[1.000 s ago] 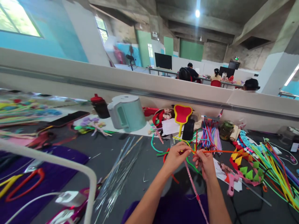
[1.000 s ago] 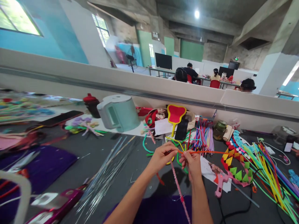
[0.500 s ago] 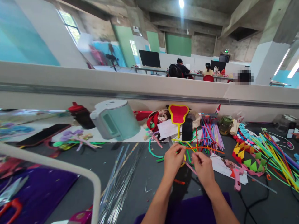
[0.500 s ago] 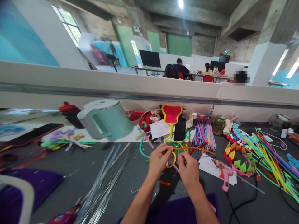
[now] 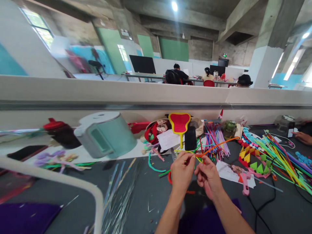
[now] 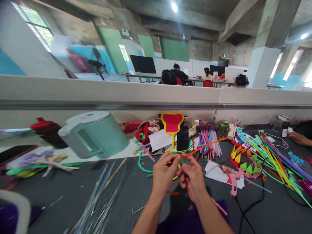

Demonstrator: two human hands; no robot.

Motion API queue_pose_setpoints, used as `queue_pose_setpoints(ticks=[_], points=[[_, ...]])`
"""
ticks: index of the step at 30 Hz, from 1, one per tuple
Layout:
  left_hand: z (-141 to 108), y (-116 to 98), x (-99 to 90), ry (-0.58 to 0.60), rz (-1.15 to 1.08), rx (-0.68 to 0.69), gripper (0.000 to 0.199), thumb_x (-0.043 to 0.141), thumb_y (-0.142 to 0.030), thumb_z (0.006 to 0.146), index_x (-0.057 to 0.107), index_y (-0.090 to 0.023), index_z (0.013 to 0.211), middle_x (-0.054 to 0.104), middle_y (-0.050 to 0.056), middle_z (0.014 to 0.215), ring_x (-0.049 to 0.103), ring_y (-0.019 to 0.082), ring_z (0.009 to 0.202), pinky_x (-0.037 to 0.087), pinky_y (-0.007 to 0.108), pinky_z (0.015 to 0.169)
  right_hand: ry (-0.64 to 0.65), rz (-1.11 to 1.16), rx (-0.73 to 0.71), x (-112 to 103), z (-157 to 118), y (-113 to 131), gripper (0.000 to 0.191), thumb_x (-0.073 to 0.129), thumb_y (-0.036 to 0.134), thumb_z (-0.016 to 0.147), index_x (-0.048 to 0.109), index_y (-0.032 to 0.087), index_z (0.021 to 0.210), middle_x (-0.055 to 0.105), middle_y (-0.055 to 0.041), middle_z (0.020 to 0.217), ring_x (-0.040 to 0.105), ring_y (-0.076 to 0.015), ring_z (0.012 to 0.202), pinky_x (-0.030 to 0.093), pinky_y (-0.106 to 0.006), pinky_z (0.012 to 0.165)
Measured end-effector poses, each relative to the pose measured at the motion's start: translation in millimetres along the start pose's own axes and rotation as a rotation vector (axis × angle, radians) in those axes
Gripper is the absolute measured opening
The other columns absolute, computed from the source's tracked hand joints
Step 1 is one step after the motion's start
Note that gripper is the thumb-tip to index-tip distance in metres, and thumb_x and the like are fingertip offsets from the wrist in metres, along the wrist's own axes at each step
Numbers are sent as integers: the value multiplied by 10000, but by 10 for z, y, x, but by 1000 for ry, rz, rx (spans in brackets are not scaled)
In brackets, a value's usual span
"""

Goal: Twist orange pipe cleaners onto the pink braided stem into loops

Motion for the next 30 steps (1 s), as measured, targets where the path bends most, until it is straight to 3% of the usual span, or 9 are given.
queue_pose_setpoints(ticks=[7,14,19,22,25,28,30], points=[[37,5,-102,-23,-22,-14,198,524,-253,800,657,-192,667,606,14,701,579,142,649,441,235,561,-15,148,17,81,-40,-164,405,745,268,699,620,223,1082,643,15,667,489,-53,440,349,-106,326],[98,121,-172,-21,-30,-30,193,538,-255,780,669,-182,660,613,14,686,585,146,649,456,243,580,-45,217,-69,173,-102,-253,324,747,278,709,658,220,1015,666,-18,730,500,-74,507,380,-117,337],[142,288,-270,-43,-149,-138,199,556,-308,758,667,-174,661,591,4,691,547,122,540,435,217,451,-104,213,-112,172,-176,-330,224,746,343,717,695,201,882,658,-29,741,503,-78,538,392,-133,363],[175,368,-357,-110,-145,-157,205,561,-307,743,663,-169,632,568,-1,640,547,131,565,438,218,480,-119,35,-182,182,-234,-239,247,694,398,763,705,186,889,654,-42,727,507,-94,532,407,-168,378],[196,372,-396,-119,-127,-149,202,568,-299,732,673,-163,626,569,5,623,552,144,604,447,233,539,-142,-322,-324,209,-256,72,261,636,403,810,706,186,937,654,-39,727,520,-108,524,431,-204,407],[190,307,-376,-59,-159,-170,190,584,-303,723,684,-158,650,561,4,628,540,137,572,435,230,517,-116,-741,-528,288,-215,490,217,593,350,851,704,224,988,647,-21,754,524,-107,538,467,-232,503],[171,254,-332,23,-209,-213,194,595,-320,719,687,-155,677,545,-4,634,507,118,494,414,224,454,-60,-916,-701,357,-180,719,211,594,306,853,694,259,1032,658,-39,897,585,-147,700,503,-273,644]])
Point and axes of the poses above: each hand's wrist, its own z-axis towards the middle knuckle, its own x-axis out of the palm, y = z × x, the point moved 5 cm from there along z, towards the middle knuckle
